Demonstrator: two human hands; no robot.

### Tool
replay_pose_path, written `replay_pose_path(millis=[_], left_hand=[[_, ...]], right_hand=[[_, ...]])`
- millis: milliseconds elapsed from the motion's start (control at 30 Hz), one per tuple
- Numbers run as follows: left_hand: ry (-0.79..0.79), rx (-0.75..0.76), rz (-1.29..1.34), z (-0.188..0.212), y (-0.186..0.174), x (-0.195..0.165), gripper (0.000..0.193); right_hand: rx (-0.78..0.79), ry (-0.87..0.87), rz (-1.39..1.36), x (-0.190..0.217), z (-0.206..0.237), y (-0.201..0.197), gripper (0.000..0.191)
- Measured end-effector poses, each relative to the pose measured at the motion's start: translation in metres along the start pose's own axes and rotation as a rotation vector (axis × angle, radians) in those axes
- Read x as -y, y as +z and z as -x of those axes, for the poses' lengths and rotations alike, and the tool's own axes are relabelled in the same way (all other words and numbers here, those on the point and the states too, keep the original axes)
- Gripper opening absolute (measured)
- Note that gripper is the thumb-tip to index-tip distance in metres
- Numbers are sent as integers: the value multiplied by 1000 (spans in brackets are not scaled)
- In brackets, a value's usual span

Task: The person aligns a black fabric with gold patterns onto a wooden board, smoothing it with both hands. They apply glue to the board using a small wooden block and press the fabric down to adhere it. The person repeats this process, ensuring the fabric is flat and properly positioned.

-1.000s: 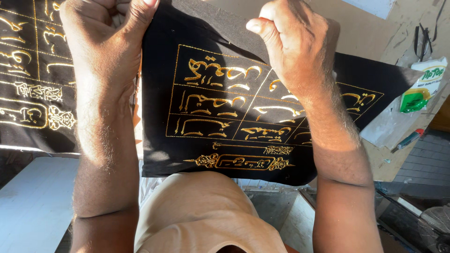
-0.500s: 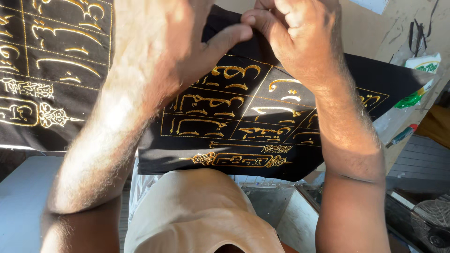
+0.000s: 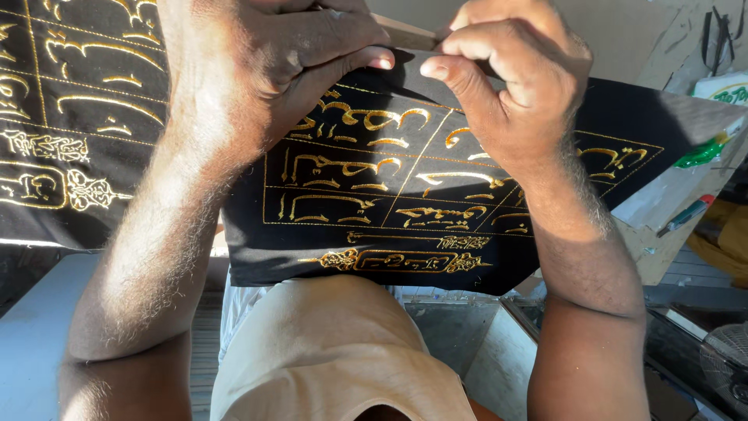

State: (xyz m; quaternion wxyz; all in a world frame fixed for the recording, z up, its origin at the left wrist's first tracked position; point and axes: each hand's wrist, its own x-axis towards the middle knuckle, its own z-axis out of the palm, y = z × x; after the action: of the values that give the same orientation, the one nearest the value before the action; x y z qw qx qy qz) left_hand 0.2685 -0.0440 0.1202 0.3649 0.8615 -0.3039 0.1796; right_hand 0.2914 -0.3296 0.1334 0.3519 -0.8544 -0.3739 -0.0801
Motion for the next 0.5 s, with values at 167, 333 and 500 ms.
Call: replay_pose_path(millis=[167, 333, 500], left_hand=[[-16, 6, -107, -4, 1, -2, 11], [8, -7, -112, -7, 1, -2, 10], [-1, -33, -100, -7, 2, -3, 10]], right_hand=[[0, 10, 144, 1, 2, 2, 19], [-16, 1, 232, 3, 0, 0, 21], [-19, 20, 242, 8, -2, 0, 18]])
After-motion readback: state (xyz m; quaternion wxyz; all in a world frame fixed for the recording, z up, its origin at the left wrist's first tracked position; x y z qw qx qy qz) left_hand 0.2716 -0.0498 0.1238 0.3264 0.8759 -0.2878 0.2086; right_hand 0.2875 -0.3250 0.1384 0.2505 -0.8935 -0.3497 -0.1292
